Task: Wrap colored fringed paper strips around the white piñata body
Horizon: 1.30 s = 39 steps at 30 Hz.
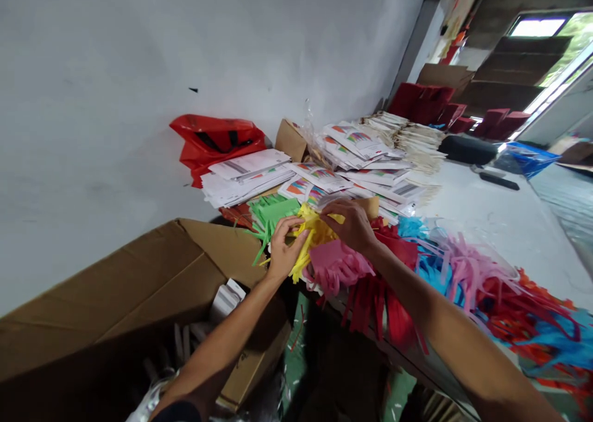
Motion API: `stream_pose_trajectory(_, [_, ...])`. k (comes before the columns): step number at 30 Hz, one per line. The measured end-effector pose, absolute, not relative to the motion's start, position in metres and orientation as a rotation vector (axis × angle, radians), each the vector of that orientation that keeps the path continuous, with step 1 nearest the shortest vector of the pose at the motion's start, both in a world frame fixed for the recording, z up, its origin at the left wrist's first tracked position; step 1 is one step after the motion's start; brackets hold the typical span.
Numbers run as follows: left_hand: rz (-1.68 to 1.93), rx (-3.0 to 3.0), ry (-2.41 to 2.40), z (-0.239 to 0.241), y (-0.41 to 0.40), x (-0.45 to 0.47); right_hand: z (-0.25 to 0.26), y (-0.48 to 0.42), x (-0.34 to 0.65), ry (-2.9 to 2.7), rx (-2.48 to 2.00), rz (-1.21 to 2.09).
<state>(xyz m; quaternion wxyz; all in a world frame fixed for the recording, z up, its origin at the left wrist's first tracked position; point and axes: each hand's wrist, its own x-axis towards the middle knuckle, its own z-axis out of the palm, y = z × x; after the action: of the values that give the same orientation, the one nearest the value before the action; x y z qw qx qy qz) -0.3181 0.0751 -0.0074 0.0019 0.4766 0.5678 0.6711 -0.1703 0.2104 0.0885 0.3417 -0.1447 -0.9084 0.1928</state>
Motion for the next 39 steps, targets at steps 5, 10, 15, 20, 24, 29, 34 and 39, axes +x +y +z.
stream_pose_trajectory(5, [2.049,1.608,1.870,0.000,0.070,-0.322,0.105,0.208,-0.174,-2.231,-0.348,0.490])
stream_pose_trajectory(10, [1.997,1.607,1.956,0.001,0.067,-0.323,0.124,0.210,-0.177,-2.130,-0.327,0.457])
stream_pose_trajectory(15, [1.996,1.566,1.976,0.010,0.067,-0.323,0.151,0.206,-0.178,-2.117,-0.325,0.352])
stream_pose_trajectory(20, [2.142,1.545,1.800,0.057,0.065,-0.323,0.175,0.188,-0.173,-2.046,-0.357,0.374])
stream_pose_trajectory(24, [2.165,1.678,1.710,0.112,0.060,-0.313,0.188,0.169,-0.156,-2.011,-0.317,0.353])
stream_pose_trajectory(29, [2.039,1.717,1.533,0.156,0.053,-0.287,0.199,0.145,-0.118,-1.963,-0.357,0.362])
stream_pose_trajectory(34, [1.760,1.456,1.064,0.175,0.038,-0.256,0.210,0.122,-0.056,-1.907,-0.323,0.795])
stream_pose_trajectory(39, [1.395,1.683,1.020,0.195,0.019,-0.210,0.208,0.108,0.002,-1.987,-0.201,1.118])
